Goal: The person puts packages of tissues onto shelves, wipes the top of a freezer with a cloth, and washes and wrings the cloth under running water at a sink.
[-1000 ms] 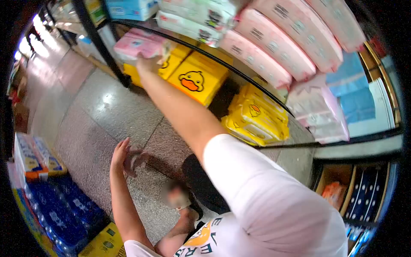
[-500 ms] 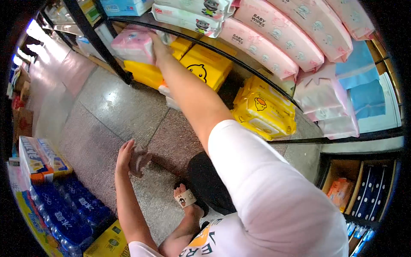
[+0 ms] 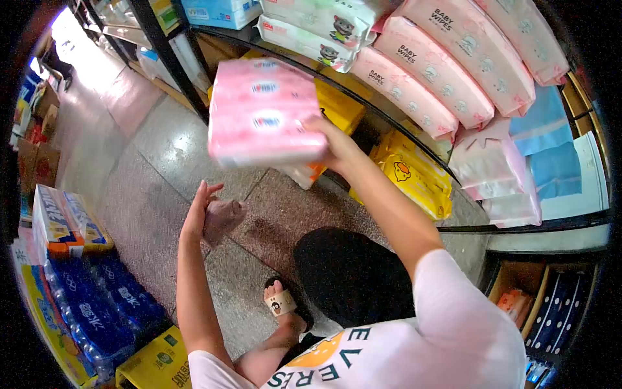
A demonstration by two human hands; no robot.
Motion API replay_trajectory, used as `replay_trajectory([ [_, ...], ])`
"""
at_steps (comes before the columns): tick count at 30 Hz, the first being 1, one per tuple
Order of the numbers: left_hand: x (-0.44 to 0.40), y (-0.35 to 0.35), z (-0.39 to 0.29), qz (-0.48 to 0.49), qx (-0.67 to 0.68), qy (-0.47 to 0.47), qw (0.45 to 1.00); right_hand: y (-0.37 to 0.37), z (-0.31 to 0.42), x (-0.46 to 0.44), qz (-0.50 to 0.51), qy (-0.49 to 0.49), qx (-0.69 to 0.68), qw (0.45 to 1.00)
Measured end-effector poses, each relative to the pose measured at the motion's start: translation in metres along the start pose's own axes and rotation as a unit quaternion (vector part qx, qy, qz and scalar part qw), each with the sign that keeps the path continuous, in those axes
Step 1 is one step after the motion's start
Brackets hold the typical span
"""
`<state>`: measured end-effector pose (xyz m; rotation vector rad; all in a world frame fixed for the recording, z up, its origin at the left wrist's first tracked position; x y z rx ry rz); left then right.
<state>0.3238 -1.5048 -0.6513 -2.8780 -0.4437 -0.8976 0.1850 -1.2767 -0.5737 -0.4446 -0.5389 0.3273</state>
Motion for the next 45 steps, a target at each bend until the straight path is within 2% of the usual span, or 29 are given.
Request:
replay_trajectory([
  [1, 0.003, -0.003, -0.006, -0.003, 0.001, 0.003, 1.000, 0.011, -0.011, 0.012, 0.004, -0.017, -0.003, 1.000],
  [4, 0.001, -0.022, -0.029, 0.058, -0.014, -0.082, 0.995, 0.020, -0.025, 0.042, 0.023, -0.025, 0.030, 0.999],
  [5, -0.003, -0.022, -0.025, 0.057, -0.016, -0.079, 0.995, 0.024, -0.025, 0.048, 0.010, -0.007, 0.046, 0.999],
  [7, 0.005, -0.038, -0.042, 0.079, -0.181, -0.181, 0.964, 0.029, -0.021, 0.057, -0.001, 0.008, 0.061, 0.998],
  [8, 0.008, -0.040, -0.033, 0.096, -0.151, -0.115, 0.977, 0.033, -0.020, 0.063, -0.013, -0.014, 0.108, 0.994],
  [9, 0.013, -0.041, -0.034, 0.093, -0.151, -0.114, 0.978, 0.041, -0.019, 0.066, -0.025, -0.035, 0.154, 0.987],
  [10, 0.025, -0.054, -0.043, 0.148, -0.122, -0.169, 0.967, 0.027, -0.011, 0.060, 0.083, 0.049, 0.177, 0.979],
  [11, 0.039, -0.067, -0.054, 0.202, -0.092, -0.221, 0.950, 0.034, -0.009, 0.059, 0.082, 0.048, 0.176, 0.980],
  [12, 0.044, -0.075, -0.052, 0.207, -0.086, -0.159, 0.962, 0.019, 0.001, 0.066, 0.116, 0.070, 0.240, 0.961],
  [13, 0.046, -0.082, -0.048, 0.205, -0.088, -0.156, 0.962, 0.007, 0.008, 0.069, 0.152, 0.093, 0.303, 0.936],
  [14, 0.046, -0.082, -0.050, 0.162, -0.117, -0.204, 0.958, 0.016, 0.009, 0.064, 0.134, 0.078, 0.393, 0.906],
  [16, 0.060, -0.097, -0.070, 0.105, -0.123, -0.303, 0.939, 0.012, 0.022, 0.062, 0.123, 0.097, 0.413, 0.897],
  [19, 0.066, -0.116, -0.069, 0.093, -0.091, -0.337, 0.932, 0.015, 0.041, 0.069, 0.096, 0.166, 0.410, 0.892],
  [21, 0.062, -0.127, -0.063, 0.118, -0.050, -0.321, 0.938, 0.024, 0.048, 0.077, 0.057, 0.173, 0.445, 0.877],
  [23, 0.052, -0.141, -0.060, 0.126, -0.127, -0.344, 0.922, 0.045, 0.047, 0.072, 0.031, 0.145, 0.435, 0.888],
  [25, 0.042, -0.163, -0.056, 0.175, -0.128, -0.317, 0.923, 0.081, 0.044, 0.059, -0.075, 0.054, 0.428, 0.899],
  [26, 0.030, -0.164, -0.047, 0.139, -0.142, -0.293, 0.935, 0.095, 0.043, 0.050, -0.090, -0.001, 0.479, 0.873],
  [27, 0.020, -0.166, -0.040, 0.102, -0.155, -0.270, 0.945, 0.096, 0.044, 0.042, -0.049, -0.005, 0.453, 0.890],
  [29, 0.022, -0.183, -0.044, 0.106, -0.138, -0.259, 0.950, 0.129, 0.045, 0.021, -0.065, -0.004, 0.443, 0.894],
  [30, 0.027, -0.185, -0.055, 0.076, -0.152, -0.240, 0.956, 0.120, 0.068, 0.022, -0.078, 0.081, 0.461, 0.880],
  [31, 0.028, -0.186, -0.058, 0.046, -0.167, -0.219, 0.960, 0.127, 0.075, 0.018, -0.092, 0.105, 0.476, 0.868],
  [33, 0.018, -0.202, -0.050, 0.049, -0.164, -0.211, 0.962, 0.140, 0.090, 0.009, -0.122, 0.151, 0.507, 0.840],
  [34, 0.015, -0.206, -0.049, 0.017, -0.184, -0.218, 0.958, 0.117, 0.108, 0.017, -0.140, 0.190, 0.604, 0.762],
  [35, 0.015, -0.211, -0.047, -0.017, -0.204, -0.225, 0.953, 0.116, 0.116, 0.014, -0.150, 0.213, 0.621, 0.740],
  [39, 0.022, -0.233, -0.036, -0.060, -0.264, -0.191, 0.943, 0.142, 0.133, 0.013, -0.187, 0.243, 0.623, 0.720],
  [41, 0.012, -0.245, -0.024, -0.057, -0.270, -0.205, 0.939, 0.157, 0.137, 0.016, -0.202, 0.246, 0.625, 0.713],
  [43, 0.009, -0.258, -0.027, -0.058, -0.324, -0.248, 0.911, 0.171, 0.135, 0.021, -0.223, 0.248, 0.629, 0.702],
  [45, 0.000, -0.267, -0.018, -0.043, -0.305, -0.225, 0.924, 0.187, 0.134, 0.023, -0.243, 0.243, 0.639, 0.688],
])
Point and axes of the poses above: each hand's wrist, its own x-axis away from the middle knuckle, its own y-axis out of the back of the hand, z = x × y, the point moved 10 cm from there along -x, towards the middle knuckle, and after that the axes turned 7 degrees about -z, right-handed, at the moved point
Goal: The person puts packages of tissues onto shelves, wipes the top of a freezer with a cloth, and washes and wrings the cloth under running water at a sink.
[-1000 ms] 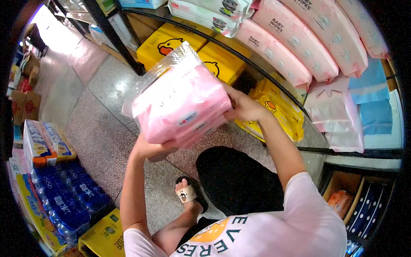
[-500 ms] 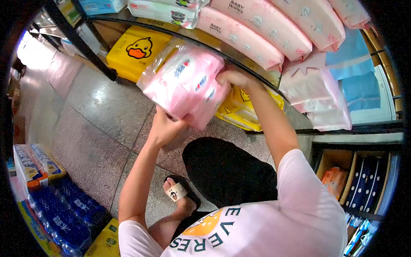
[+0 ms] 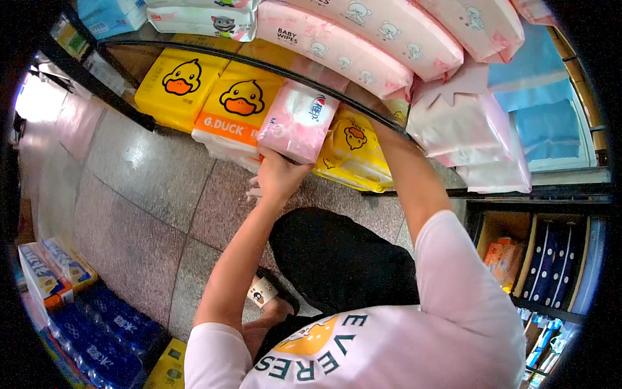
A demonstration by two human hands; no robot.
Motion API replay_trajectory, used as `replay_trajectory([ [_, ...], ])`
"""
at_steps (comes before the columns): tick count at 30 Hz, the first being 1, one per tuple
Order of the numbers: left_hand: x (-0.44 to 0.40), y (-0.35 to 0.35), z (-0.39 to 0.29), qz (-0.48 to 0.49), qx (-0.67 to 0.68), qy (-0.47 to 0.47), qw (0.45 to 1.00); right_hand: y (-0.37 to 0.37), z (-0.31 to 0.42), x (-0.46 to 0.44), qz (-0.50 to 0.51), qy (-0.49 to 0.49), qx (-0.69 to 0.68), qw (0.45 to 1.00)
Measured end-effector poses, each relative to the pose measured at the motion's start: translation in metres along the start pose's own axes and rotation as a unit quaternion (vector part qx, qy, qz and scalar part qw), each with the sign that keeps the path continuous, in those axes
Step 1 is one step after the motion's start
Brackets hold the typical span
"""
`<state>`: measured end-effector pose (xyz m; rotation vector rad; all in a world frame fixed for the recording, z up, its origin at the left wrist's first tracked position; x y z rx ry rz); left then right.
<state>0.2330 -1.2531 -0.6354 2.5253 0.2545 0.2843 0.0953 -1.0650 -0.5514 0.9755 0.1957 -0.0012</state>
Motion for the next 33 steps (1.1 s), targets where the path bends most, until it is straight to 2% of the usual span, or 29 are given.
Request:
replay_trajectory([
  [2, -0.009, -0.013, 0.001, 0.016, 0.023, 0.023, 0.999, 0.004, -0.019, 0.005, -0.010, -0.015, 0.021, 1.000],
  [5, -0.026, -0.028, -0.004, -0.023, -0.030, -0.032, 0.999, 0.012, -0.038, 0.025, -0.026, -0.029, 0.064, 0.997],
  [7, -0.028, -0.035, -0.005, -0.005, -0.057, -0.011, 0.998, 0.012, -0.020, 0.039, -0.059, -0.003, 0.099, 0.993],
  [9, -0.037, -0.041, 0.003, 0.014, -0.092, 0.015, 0.996, 0.008, 0.028, 0.047, -0.073, 0.024, 0.107, 0.991],
  [10, -0.042, -0.051, 0.004, 0.045, -0.074, -0.006, 0.996, -0.015, 0.038, 0.051, 0.045, -0.026, 0.070, 0.996],
  [11, -0.045, -0.060, 0.005, 0.078, -0.057, -0.027, 0.995, -0.035, 0.039, 0.055, 0.108, -0.052, 0.048, 0.992],
  [12, -0.040, -0.052, 0.005, 0.089, -0.052, -0.002, 0.995, -0.055, 0.039, 0.060, 0.169, -0.079, 0.028, 0.982],
  [14, -0.032, -0.037, 0.007, 0.099, -0.054, 0.026, 0.993, -0.062, 0.052, 0.039, 0.092, 0.064, 0.209, 0.971],
  [15, -0.030, -0.036, 0.007, 0.128, -0.094, 0.001, 0.987, -0.073, 0.047, 0.029, 0.118, 0.094, 0.242, 0.959],
  [18, -0.015, -0.023, 0.026, 0.167, -0.132, -0.023, 0.977, -0.091, 0.016, 0.000, 0.082, 0.121, 0.261, 0.954],
  [19, -0.012, -0.022, 0.035, 0.190, -0.132, -0.027, 0.973, -0.094, 0.022, 0.001, 0.121, 0.166, 0.236, 0.950],
  [20, -0.011, -0.022, 0.044, 0.211, -0.131, -0.032, 0.968, -0.090, 0.022, 0.001, 0.120, 0.171, 0.237, 0.949],
  [21, -0.013, -0.017, 0.053, 0.206, -0.128, -0.031, 0.970, -0.093, 0.019, 0.008, 0.195, 0.100, 0.149, 0.964],
  [24, -0.011, -0.010, 0.093, 0.236, -0.120, 0.023, 0.964, -0.085, 0.052, 0.042, 0.274, -0.013, 0.076, 0.959],
  [25, -0.011, -0.007, 0.102, 0.240, -0.120, 0.027, 0.963, -0.071, 0.074, 0.046, 0.180, 0.040, 0.099, 0.978],
  [27, -0.014, 0.003, 0.120, 0.235, -0.120, 0.050, 0.963, -0.070, 0.117, 0.068, 0.087, 0.151, 0.135, 0.975],
  [28, -0.016, 0.007, 0.125, 0.234, -0.117, 0.054, 0.964, -0.082, 0.140, 0.086, 0.090, 0.206, 0.148, 0.963],
  [30, -0.019, 0.014, 0.143, 0.264, -0.151, 0.088, 0.949, -0.100, 0.169, 0.112, 0.075, 0.227, 0.101, 0.966],
  [33, -0.024, 0.035, 0.154, 0.257, -0.134, 0.101, 0.952, -0.128, 0.196, 0.119, 0.064, 0.267, 0.131, 0.952],
])
Point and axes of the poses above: each hand's wrist, its own x-axis away from the middle knuckle, its own y-axis out of the back of the hand, z = x × y, the point moved 10 cm from there along -x, towards the middle knuckle, and after that the axes turned 7 degrees about -z, right-handed, at the moved point
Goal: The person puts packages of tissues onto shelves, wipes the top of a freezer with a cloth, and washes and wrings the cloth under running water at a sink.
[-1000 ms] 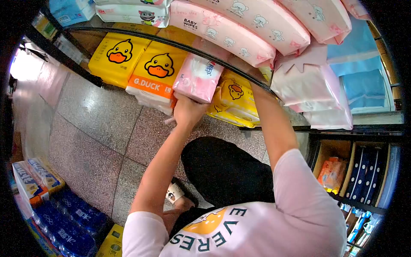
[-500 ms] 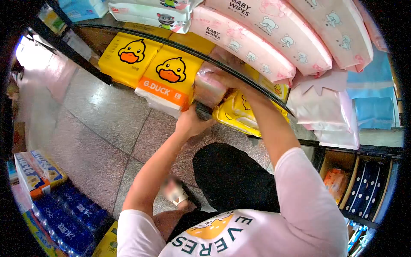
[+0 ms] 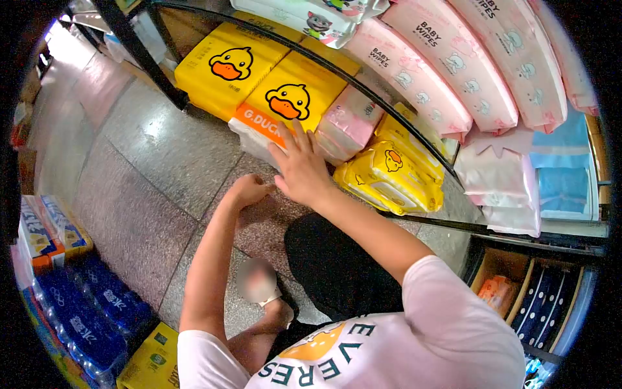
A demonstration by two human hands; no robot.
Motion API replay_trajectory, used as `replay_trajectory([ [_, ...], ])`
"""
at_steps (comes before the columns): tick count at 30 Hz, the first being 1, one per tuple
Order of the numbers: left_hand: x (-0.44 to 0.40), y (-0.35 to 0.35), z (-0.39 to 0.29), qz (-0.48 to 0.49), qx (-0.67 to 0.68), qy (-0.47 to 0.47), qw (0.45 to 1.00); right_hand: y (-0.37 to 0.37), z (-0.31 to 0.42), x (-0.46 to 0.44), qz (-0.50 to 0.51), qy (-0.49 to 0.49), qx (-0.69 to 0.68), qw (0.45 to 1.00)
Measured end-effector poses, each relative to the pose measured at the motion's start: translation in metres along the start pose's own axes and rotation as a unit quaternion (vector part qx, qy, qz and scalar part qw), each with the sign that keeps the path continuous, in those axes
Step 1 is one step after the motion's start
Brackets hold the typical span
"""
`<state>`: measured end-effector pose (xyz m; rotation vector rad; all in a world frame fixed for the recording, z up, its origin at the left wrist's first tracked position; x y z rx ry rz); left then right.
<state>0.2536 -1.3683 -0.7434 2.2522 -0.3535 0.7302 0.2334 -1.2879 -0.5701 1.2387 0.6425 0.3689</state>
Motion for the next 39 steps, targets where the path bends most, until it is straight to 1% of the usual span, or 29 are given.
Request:
replay_trajectory([
  [1, 0.001, 0.004, 0.006, 0.005, 0.009, 0.007, 1.000, -0.009, 0.005, -0.003, 0.000, 0.004, -0.001, 1.000],
  [2, 0.003, 0.012, 0.007, -0.022, -0.005, -0.015, 1.000, -0.020, 0.007, -0.008, -0.002, 0.005, 0.027, 1.000],
  [3, 0.004, 0.018, 0.010, -0.028, -0.002, -0.014, 1.000, -0.030, 0.007, -0.012, -0.004, 0.006, 0.056, 0.998],
  [5, 0.007, 0.025, 0.020, -0.016, -0.024, 0.014, 0.999, -0.058, -0.001, -0.014, -0.002, 0.020, 0.085, 0.996],
  [6, 0.007, 0.025, 0.024, -0.023, -0.021, 0.015, 0.999, -0.068, -0.007, -0.016, -0.023, 0.041, 0.140, 0.989],
  [7, 0.006, 0.026, 0.031, -0.038, -0.011, 0.019, 0.999, -0.070, -0.009, -0.021, -0.045, 0.063, 0.193, 0.978],
  [9, 0.008, 0.033, 0.040, -0.061, 0.001, 0.027, 0.998, -0.066, -0.012, -0.025, -0.048, 0.070, 0.195, 0.977],
  [11, 0.013, 0.037, 0.038, -0.053, 0.019, 0.038, 0.998, -0.054, -0.001, -0.024, 0.036, 0.045, 0.120, 0.991],
  [13, 0.012, 0.039, 0.042, -0.053, 0.031, 0.035, 0.997, -0.025, 0.025, -0.008, 0.024, 0.051, -0.062, 0.997],
  [15, 0.010, 0.040, 0.044, -0.047, 0.035, 0.024, 0.998, -0.010, 0.048, 0.018, 0.073, 0.077, -0.087, 0.991],
  [16, 0.011, 0.044, 0.045, -0.053, 0.037, 0.025, 0.998, -0.006, 0.052, 0.032, 0.096, 0.069, -0.098, 0.988],
  [18, 0.013, 0.045, 0.055, -0.045, 0.039, 0.058, 0.997, -0.002, 0.057, 0.052, 0.126, 0.057, -0.116, 0.984],
  [19, 0.011, 0.043, 0.058, -0.043, 0.038, 0.060, 0.997, -0.012, 0.050, 0.059, 0.155, 0.053, -0.114, 0.980],
  [20, 0.009, 0.040, 0.062, -0.042, 0.038, 0.061, 0.997, -0.038, 0.032, 0.063, 0.254, -0.031, -0.165, 0.953],
  [21, 0.006, 0.038, 0.064, -0.043, 0.037, 0.060, 0.997, -0.064, 0.014, 0.064, 0.346, -0.115, -0.212, 0.907],
  [23, 0.010, 0.039, 0.060, -0.030, 0.032, 0.072, 0.996, -0.108, 0.002, 0.051, 0.443, -0.145, -0.259, 0.846],
  [25, 0.010, 0.038, 0.056, -0.023, 0.027, 0.083, 0.996, -0.184, -0.016, 0.045, 0.471, -0.134, -0.293, 0.821],
  [26, 0.010, 0.041, 0.055, -0.039, 0.023, 0.080, 0.996, -0.194, -0.020, 0.028, 0.463, -0.131, -0.295, 0.825],
  [27, 0.011, 0.042, 0.055, -0.050, 0.022, 0.078, 0.995, -0.201, -0.029, 0.016, 0.445, -0.162, -0.275, 0.837],
  [29, 0.015, 0.040, 0.053, -0.037, 0.030, 0.079, 0.996, -0.211, -0.045, 0.004, 0.413, -0.229, -0.233, 0.850],
  [31, 0.020, 0.039, 0.055, -0.056, 0.068, 0.086, 0.992, -0.223, -0.063, 0.014, 0.385, -0.301, -0.187, 0.852],
  [32, 0.024, 0.037, 0.057, -0.049, 0.063, 0.083, 0.993, -0.225, -0.066, 0.011, 0.335, -0.295, -0.197, 0.873],
  [34, 0.025, 0.042, 0.064, -0.089, 0.095, 0.097, 0.987, -0.206, -0.048, 0.009, 0.346, -0.323, -0.272, 0.838],
  [35, 0.026, 0.044, 0.061, -0.099, 0.100, 0.084, 0.986, -0.214, -0.050, 0.016, 0.366, -0.312, -0.249, 0.841],
  [36, 0.027, 0.041, 0.063, -0.104, 0.159, 0.101, 0.976, -0.233, -0.051, 0.023, 0.342, -0.294, -0.257, 0.855],
  [37, 0.023, 0.039, 0.066, -0.098, 0.180, 0.095, 0.974, -0.241, -0.050, 0.037, 0.352, -0.285, -0.238, 0.859],
  [39, 0.025, 0.042, 0.061, -0.105, 0.196, 0.106, 0.969, -0.194, -0.010, 0.079, 0.472, -0.370, -0.368, 0.711],
])
Point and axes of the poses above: each hand's wrist, its own x-axis away from the middle knuckle, its own y-axis out of the back of the hand, z = x × y, the point moved 10 cm from there along -x, towards the middle knuckle, and after that the axes turned 7 degrees about -z, right-handed, at the moved point
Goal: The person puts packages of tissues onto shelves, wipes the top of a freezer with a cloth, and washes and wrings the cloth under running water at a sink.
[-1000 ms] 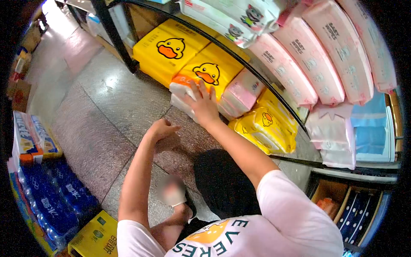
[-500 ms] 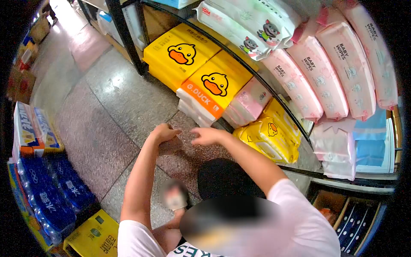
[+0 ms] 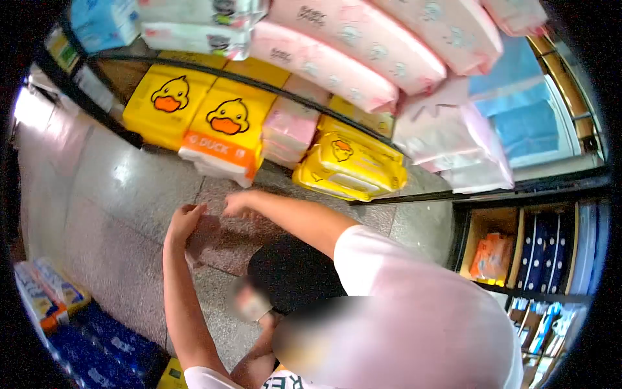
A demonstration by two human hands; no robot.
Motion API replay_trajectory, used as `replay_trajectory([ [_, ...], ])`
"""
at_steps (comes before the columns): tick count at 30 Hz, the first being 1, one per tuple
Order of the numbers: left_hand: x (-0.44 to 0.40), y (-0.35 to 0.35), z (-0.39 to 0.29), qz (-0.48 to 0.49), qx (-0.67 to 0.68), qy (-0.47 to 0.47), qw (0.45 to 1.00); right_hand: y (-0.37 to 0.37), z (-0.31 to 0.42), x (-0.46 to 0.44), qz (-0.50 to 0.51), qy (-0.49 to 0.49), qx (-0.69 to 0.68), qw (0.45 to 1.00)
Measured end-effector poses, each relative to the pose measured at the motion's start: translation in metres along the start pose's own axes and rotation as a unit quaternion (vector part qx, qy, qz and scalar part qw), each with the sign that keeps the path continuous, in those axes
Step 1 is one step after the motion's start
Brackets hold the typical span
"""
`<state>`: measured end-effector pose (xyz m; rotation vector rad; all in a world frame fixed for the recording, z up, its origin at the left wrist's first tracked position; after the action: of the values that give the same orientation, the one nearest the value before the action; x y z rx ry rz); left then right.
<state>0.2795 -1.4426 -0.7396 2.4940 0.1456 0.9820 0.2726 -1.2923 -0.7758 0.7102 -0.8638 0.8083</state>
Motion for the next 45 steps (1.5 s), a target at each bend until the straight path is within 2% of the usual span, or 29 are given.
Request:
replay_trajectory([
  [2, 0.004, 0.001, -0.008, -0.016, -0.072, -0.037, 0.997, -0.032, -0.004, 0.007, 0.121, 0.059, -0.022, 0.991],
  [4, 0.004, -0.009, -0.008, 0.002, -0.092, -0.052, 0.994, -0.023, -0.006, 0.011, 0.020, 0.196, 0.041, 0.980],
  [5, 0.008, -0.017, -0.007, 0.021, -0.112, -0.063, 0.992, -0.009, -0.013, 0.018, -0.079, 0.236, 0.049, 0.967],
  [6, 0.017, -0.019, -0.012, 0.025, -0.104, -0.055, 0.993, -0.010, -0.019, 0.035, -0.071, 0.228, 0.055, 0.969],
  [8, 0.043, -0.018, -0.045, 0.050, -0.235, -0.113, 0.964, 0.000, -0.040, 0.074, -0.090, 0.094, -0.164, 0.978],
  [9, 0.054, -0.010, -0.054, 0.048, -0.231, -0.099, 0.967, -0.006, -0.043, 0.090, -0.066, 0.082, -0.224, 0.969],
  [12, 0.109, 0.027, -0.081, 0.056, -0.202, -0.098, 0.973, -0.026, -0.045, 0.144, -0.033, 0.086, -0.196, 0.976],
  [14, 0.163, 0.049, -0.082, 0.090, 0.038, 0.007, 0.995, -0.029, -0.013, 0.208, -0.042, 0.112, -0.162, 0.979],
  [16, 0.230, 0.073, -0.095, -0.004, 0.202, -0.024, 0.979, -0.030, 0.010, 0.271, -0.061, 0.136, -0.138, 0.979],
  [17, 0.272, 0.080, -0.099, -0.065, 0.308, -0.002, 0.949, -0.033, 0.035, 0.307, -0.047, 0.219, -0.129, 0.966],
  [18, 0.307, 0.078, -0.093, -0.108, 0.321, -0.005, 0.941, -0.034, 0.060, 0.344, -0.037, 0.304, -0.120, 0.944],
  [19, 0.353, 0.076, -0.099, -0.168, 0.370, -0.014, 0.913, -0.040, 0.074, 0.383, 0.007, 0.302, -0.184, 0.935],
  [20, 0.397, 0.070, -0.113, -0.176, 0.401, -0.014, 0.899, -0.050, 0.068, 0.408, 0.045, 0.244, -0.120, 0.961],
  [22, 0.477, 0.061, -0.132, -0.258, 0.254, -0.039, 0.931, -0.056, 0.075, 0.473, 0.116, 0.262, -0.104, 0.952],
  [25, 0.585, 0.067, -0.203, -0.332, 0.046, -0.104, 0.936, -0.038, 0.074, 0.572, 0.083, 0.359, -0.109, 0.923],
  [26, 0.608, 0.059, -0.213, -0.322, 0.013, -0.143, 0.936, -0.036, 0.066, 0.595, 0.076, 0.367, -0.131, 0.918],
  [28, 0.651, 0.057, -0.238, -0.308, 0.031, -0.180, 0.934, -0.033, 0.052, 0.660, 0.057, 0.299, 0.048, 0.951],
  [29, 0.652, 0.034, -0.226, -0.212, 0.180, -0.188, 0.942, -0.044, 0.035, 0.672, 0.053, 0.357, 0.009, 0.933],
  [30, 0.662, 0.016, -0.230, -0.100, 0.324, -0.183, 0.923, -0.046, 0.025, 0.695, 0.039, 0.342, 0.039, 0.938],
  [31, 0.678, -0.005, -0.225, 0.001, 0.383, -0.129, 0.915, -0.049, 0.017, 0.718, 0.016, 0.339, 0.006, 0.941],
  [32, 0.693, -0.021, -0.219, 0.061, 0.334, -0.095, 0.936, -0.048, 0.009, 0.743, -0.005, 0.335, -0.015, 0.942],
  [33, 0.707, -0.026, -0.224, 0.062, 0.331, -0.118, 0.934, -0.038, 0.015, 0.793, -0.037, 0.259, -0.003, 0.965],
  [34, 0.724, -0.025, -0.225, 0.061, 0.321, -0.138, 0.935, -0.051, -0.002, 0.798, -0.042, 0.264, 0.000, 0.963],
  [36, 0.752, -0.021, -0.222, 0.022, 0.313, -0.146, 0.938, -0.058, -0.025, 0.808, -0.068, 0.336, -0.213, 0.915],
  [37, 0.761, -0.021, -0.219, -0.010, 0.312, -0.139, 0.940, -0.049, -0.031, 0.818, -0.151, 0.363, -0.136, 0.909],
  [38, 0.774, -0.029, -0.217, 0.002, 0.307, -0.142, 0.941, -0.050, -0.046, 0.827, -0.162, 0.358, -0.143, 0.908],
  [40, 0.784, -0.053, -0.193, 0.064, 0.481, -0.002, 0.874, -0.036, -0.054, 0.857, -0.250, 0.355, -0.096, 0.895],
  [44, 0.801, -0.064, -0.149, 0.004, 0.475, 0.029, 0.880, -0.037, -0.113, 0.888, -0.273, 0.308, -0.092, 0.907],
  [45, 0.788, -0.067, -0.111, -0.033, 0.418, 0.025, 0.907, -0.040, -0.138, 0.893, -0.263, 0.272, -0.099, 0.920],
])
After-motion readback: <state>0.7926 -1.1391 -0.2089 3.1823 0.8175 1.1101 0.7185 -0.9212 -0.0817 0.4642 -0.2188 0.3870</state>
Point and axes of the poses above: each hand's wrist, its own x-axis away from the middle knuckle, its own y-axis out of the back of the hand, z = x × y, the point moved 10 cm from there along -x, towards the middle knuckle, and after that the axes turned 7 degrees about -z, right-handed, at the moved point
